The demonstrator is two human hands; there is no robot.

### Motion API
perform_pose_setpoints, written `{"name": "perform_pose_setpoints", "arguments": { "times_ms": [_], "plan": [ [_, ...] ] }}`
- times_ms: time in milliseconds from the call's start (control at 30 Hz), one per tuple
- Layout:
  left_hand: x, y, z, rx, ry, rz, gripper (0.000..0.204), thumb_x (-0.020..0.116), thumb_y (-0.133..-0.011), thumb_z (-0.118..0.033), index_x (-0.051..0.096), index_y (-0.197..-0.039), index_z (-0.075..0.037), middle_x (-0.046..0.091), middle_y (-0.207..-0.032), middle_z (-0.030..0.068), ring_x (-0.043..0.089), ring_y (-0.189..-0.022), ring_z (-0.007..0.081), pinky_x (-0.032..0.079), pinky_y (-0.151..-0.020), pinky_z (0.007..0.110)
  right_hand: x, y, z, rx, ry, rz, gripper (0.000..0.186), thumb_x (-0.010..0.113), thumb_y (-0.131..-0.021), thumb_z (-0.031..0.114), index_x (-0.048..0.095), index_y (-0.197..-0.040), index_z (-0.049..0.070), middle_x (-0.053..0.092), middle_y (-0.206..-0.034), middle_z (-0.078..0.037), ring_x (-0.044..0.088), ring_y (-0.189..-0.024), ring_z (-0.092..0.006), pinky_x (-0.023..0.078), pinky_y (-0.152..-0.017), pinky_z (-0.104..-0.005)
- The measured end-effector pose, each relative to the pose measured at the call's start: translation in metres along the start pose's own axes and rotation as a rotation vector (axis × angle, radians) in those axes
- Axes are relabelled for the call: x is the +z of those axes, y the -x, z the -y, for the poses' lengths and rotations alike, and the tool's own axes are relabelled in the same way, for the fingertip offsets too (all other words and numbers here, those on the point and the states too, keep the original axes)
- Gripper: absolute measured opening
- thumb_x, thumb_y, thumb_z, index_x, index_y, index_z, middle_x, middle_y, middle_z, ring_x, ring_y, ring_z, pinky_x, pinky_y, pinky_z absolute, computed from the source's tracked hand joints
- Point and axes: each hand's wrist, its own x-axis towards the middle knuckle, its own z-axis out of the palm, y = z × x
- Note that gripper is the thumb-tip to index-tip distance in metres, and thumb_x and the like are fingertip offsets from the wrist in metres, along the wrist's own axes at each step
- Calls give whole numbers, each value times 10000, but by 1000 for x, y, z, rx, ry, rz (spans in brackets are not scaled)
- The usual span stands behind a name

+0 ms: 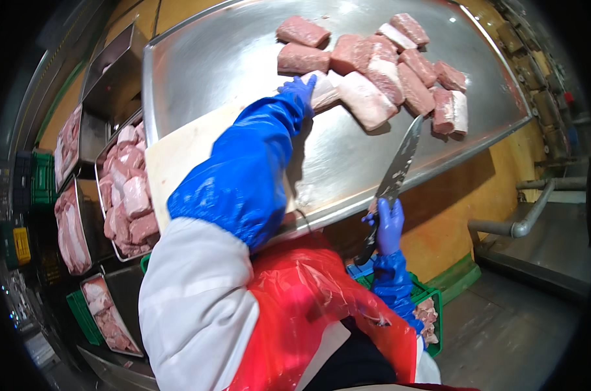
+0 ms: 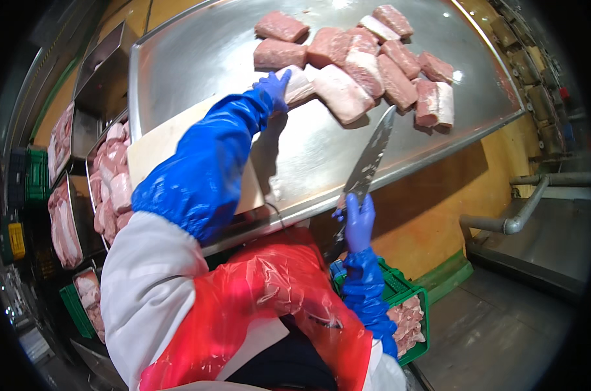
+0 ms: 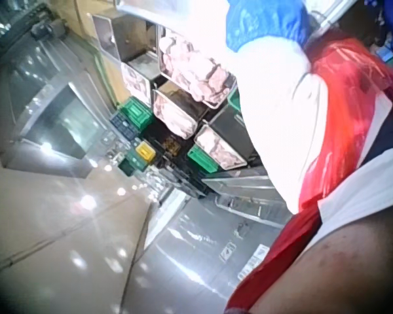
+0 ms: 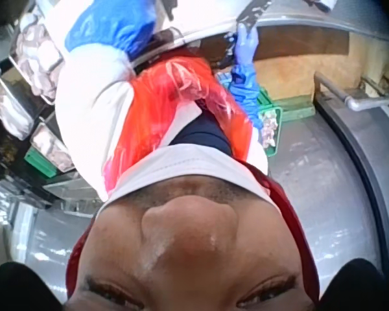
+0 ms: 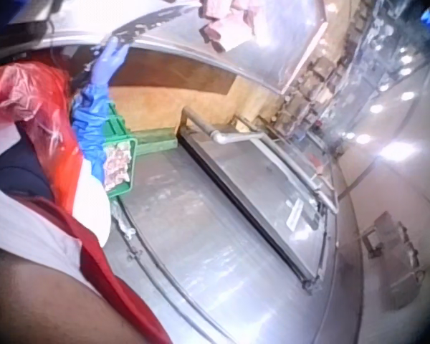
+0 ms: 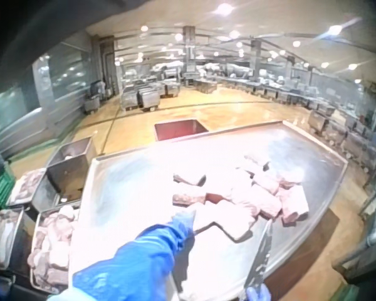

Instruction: The person cuts large pieces of raw meat into smaller portions using a knife on a stainless steel table. Trimmed fat and small offcuts are placed into a green basket, while the cut meat pieces are arranged on the table.

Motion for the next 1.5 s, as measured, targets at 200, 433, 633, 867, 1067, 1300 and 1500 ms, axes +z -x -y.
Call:
{"name": "perform_pose_setpoints", "arguments": {
  "times_ms": [200, 433, 633, 867, 1067, 1300, 1500],
  "plan": [
    [6, -26, -25, 117, 982, 79, 795, 779, -736, -348, 473, -1400, -35, 624, -1248, 181, 636, -1124, 320, 522, -933, 418, -36, 3, -6, 87, -4, -21, 171, 553, -1031, 200, 546, -1083, 38, 595, -831, -49, 582, -638, -108, 528, -564, -274],
    [-26, 148, 50, -221, 2357, 345, 400, 527, -961, -262, 580, -1284, -32, 692, -1055, 169, 687, -920, 256, 558, -886, 374, 5, -50, 18, 63, 27, 213, 206, 575, -1021, 220, 579, -1110, 34, 612, -877, -42, 597, -722, -118, 545, -602, -295],
    [11, 333, 170, -353, 1909, -241, 507, 460, -1058, -304, 429, -1493, -43, 584, -1373, 122, 625, -1158, 213, 499, -992, 368, 115, -48, 36, 149, 127, 614, 249, 582, -1016, 232, 578, -1133, 12, 623, -904, -57, 626, -774, -141, 577, -663, -320],
    [58, 386, 185, -217, 1878, -471, 498, 518, -1043, -271, 438, -1489, -67, 498, -1481, 69, 571, -1242, 206, 463, -1024, 342, 221, -29, 26, 43, 300, 782, 303, 617, -1003, 265, 605, -1153, 1, 626, -977, -52, 600, -825, -110, 581, -692, -302],
    [55, 440, 211, -457, 1812, -542, 452, 510, -1024, -168, 465, -1468, -95, 519, -1437, 30, 546, -1265, 168, 434, -1058, 295, 222, -21, 44, 33, 323, 604, 306, 588, -1008, 259, 595, -1185, 9, 661, -1012, -50, 658, -888, -132, 599, -729, -309],
    [43, 354, 177, -180, 1633, -509, 376, 512, -1013, -135, 567, -1371, -36, 551, -1397, 84, 552, -1246, 188, 430, -1076, 307, 304, 34, -64, -297, 220, 380, 287, 593, -1006, 228, 562, -1191, 10, 656, -960, -98, 656, -837, -153, 566, -671, -307],
    [43, 325, 206, -109, 1114, -890, 291, 632, -930, -215, 700, -1147, -34, 692, -1122, 141, 640, -1058, 273, 502, -939, 399, 288, 61, -33, 166, 68, 639, 197, 557, -1040, 205, 473, -1155, 69, 567, -717, -58, 554, -517, -139, 488, -465, -298]
  ]
}}
